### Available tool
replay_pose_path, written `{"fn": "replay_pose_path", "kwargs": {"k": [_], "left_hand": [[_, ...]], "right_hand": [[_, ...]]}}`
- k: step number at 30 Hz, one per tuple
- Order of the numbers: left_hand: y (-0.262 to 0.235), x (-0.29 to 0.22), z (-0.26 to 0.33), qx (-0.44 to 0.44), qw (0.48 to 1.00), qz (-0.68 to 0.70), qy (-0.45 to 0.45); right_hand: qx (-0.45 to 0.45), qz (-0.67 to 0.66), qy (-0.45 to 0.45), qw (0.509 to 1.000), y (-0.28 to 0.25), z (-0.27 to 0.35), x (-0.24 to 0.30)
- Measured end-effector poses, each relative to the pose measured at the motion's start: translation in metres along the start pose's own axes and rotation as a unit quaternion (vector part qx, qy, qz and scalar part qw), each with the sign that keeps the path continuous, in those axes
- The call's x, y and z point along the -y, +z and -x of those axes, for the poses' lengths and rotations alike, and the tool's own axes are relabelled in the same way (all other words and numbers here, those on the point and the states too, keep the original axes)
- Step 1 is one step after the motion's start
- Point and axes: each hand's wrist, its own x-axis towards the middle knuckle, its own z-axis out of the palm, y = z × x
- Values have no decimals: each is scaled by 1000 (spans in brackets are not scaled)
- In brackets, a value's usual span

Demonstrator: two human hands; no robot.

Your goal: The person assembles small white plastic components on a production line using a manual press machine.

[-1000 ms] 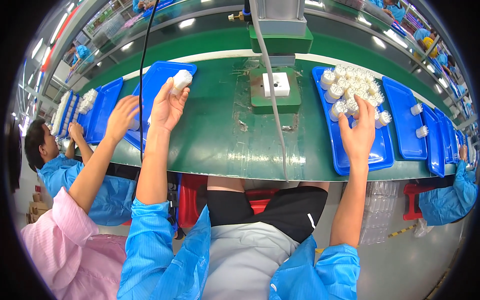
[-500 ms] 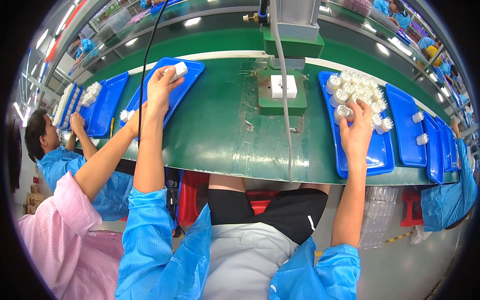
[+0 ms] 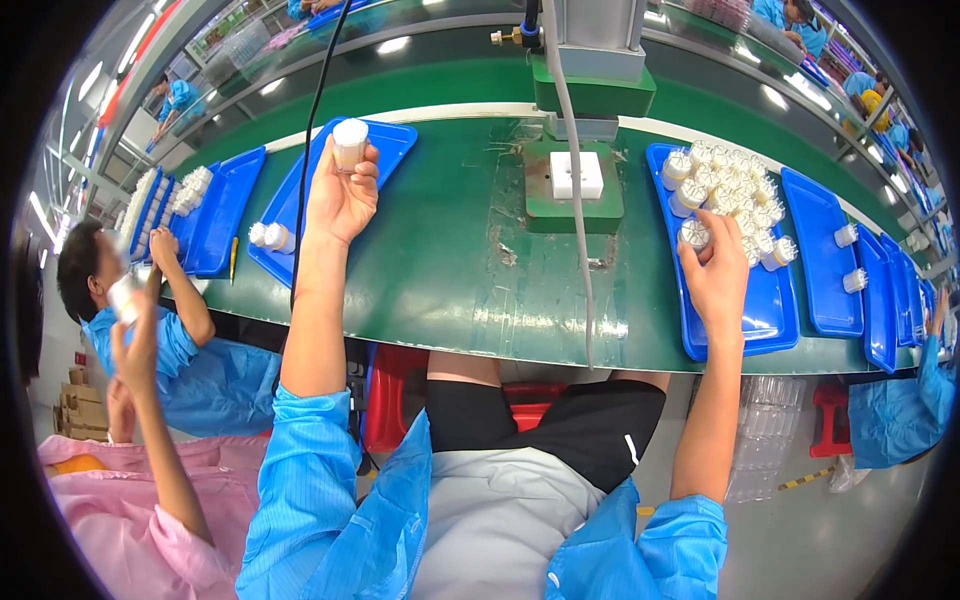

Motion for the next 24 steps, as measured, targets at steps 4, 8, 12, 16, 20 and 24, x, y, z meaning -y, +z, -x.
{"fn": "replay_pose_path", "kwargs": {"k": [4,8,12,16,20,24], "left_hand": [[5,3,0,-5,998,51,-24],[1,3,0,2,997,69,-45],[-4,0,-1,6,995,76,-71],[3,1,0,-42,998,-22,-36],[-2,-9,-4,-170,919,-322,151],[-22,-29,-8,-221,786,-536,214]], "right_hand": [[-2,-27,30,999,2,2,-9],[16,-13,48,999,2,2,-5],[9,-13,53,998,3,2,-4],[19,4,74,997,1,4,-10],[38,12,64,997,-1,4,0],[-53,-49,-13,997,-3,7,2]]}}
